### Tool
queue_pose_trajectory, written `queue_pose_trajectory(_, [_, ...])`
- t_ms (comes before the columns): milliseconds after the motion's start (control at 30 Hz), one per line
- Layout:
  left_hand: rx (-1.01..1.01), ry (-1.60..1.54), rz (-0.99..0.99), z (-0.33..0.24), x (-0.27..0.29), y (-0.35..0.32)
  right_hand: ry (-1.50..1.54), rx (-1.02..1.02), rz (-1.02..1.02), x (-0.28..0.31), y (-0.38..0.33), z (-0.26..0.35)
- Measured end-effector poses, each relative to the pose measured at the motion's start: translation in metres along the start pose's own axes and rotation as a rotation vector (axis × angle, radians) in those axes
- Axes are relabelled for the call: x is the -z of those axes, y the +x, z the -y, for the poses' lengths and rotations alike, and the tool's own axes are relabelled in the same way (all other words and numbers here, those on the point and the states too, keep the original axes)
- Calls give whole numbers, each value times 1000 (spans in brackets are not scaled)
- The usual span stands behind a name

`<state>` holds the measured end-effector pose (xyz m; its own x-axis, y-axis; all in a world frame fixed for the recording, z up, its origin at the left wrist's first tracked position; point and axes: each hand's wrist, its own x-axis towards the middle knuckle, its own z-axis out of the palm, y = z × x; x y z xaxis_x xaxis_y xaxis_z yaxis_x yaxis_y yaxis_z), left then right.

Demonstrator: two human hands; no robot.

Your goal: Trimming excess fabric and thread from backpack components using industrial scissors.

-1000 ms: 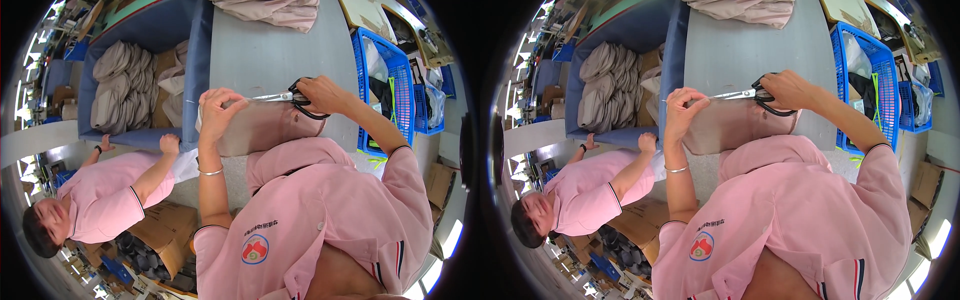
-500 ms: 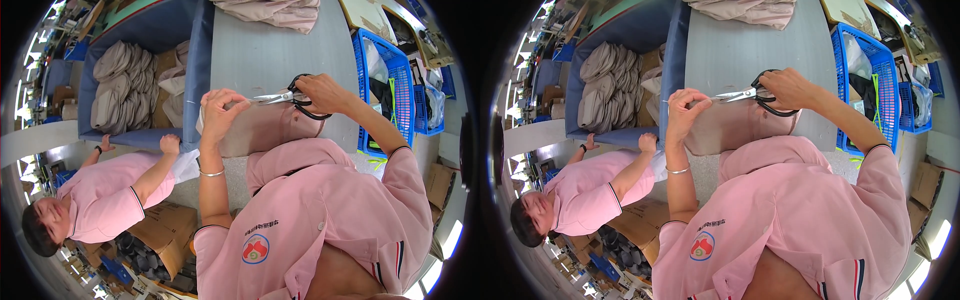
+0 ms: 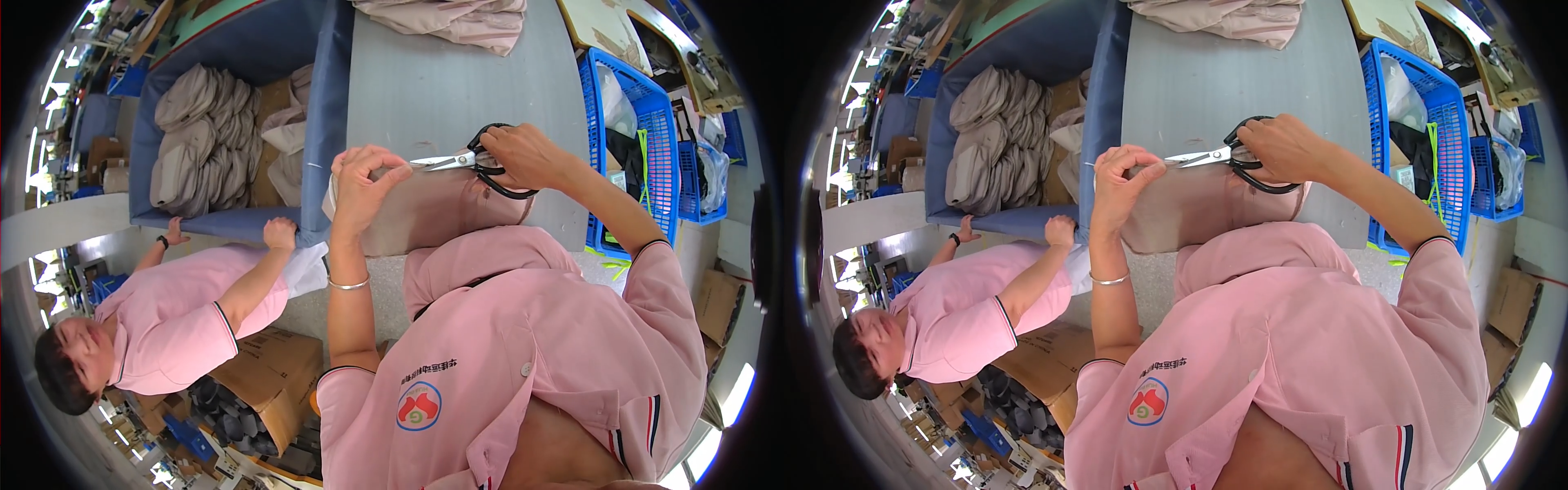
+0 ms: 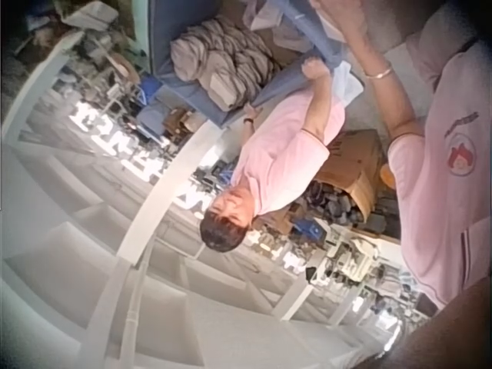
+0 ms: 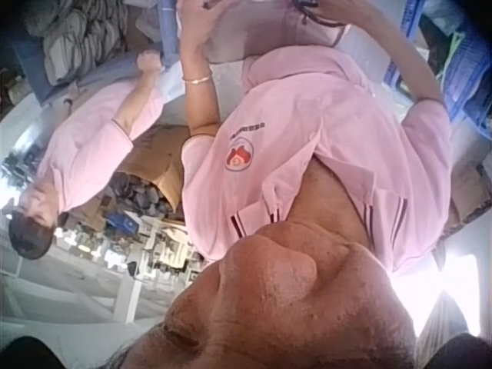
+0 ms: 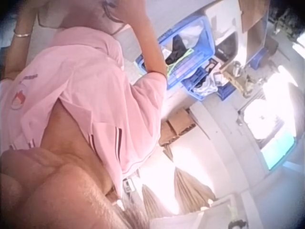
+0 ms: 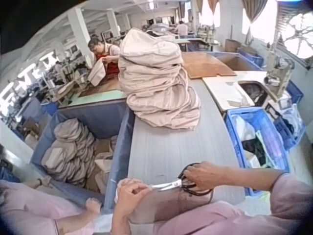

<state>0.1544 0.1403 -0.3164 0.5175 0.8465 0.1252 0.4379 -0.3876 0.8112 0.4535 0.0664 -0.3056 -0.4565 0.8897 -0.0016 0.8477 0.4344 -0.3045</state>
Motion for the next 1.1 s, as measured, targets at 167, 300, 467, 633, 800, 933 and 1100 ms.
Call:
queue_pose_trajectory(167, [1, -27, 26, 5, 6, -2, -5, -48, 123, -2, 2, 1])
queue_pose_trajectory(300, [35, -112, 16, 9, 15, -6, 21, -78, 108, -7, 1, -2])
queue_pose_trajectory(467, [22, -17, -181, 51, 47, -20, 95, -171, 85, -13, -10, -11])
queue_pose_trajectory(633, [429, -796, -325, 84, 17, -27, 422, -513, -83, -54, -30, -39])
queue_pose_trajectory(800, [491, -728, -313, 113, -33, -36, 344, -814, -166, -111, -56, -74])
queue_pose_trajectory(933, [530, -347, -569, 131, -60, -65, 355, -984, -239, -147, -81, -96])
queue_pose_trajectory(1100, [598, -239, -626, 110, -76, -92, 395, -1021, -274, -155, -95, -97])
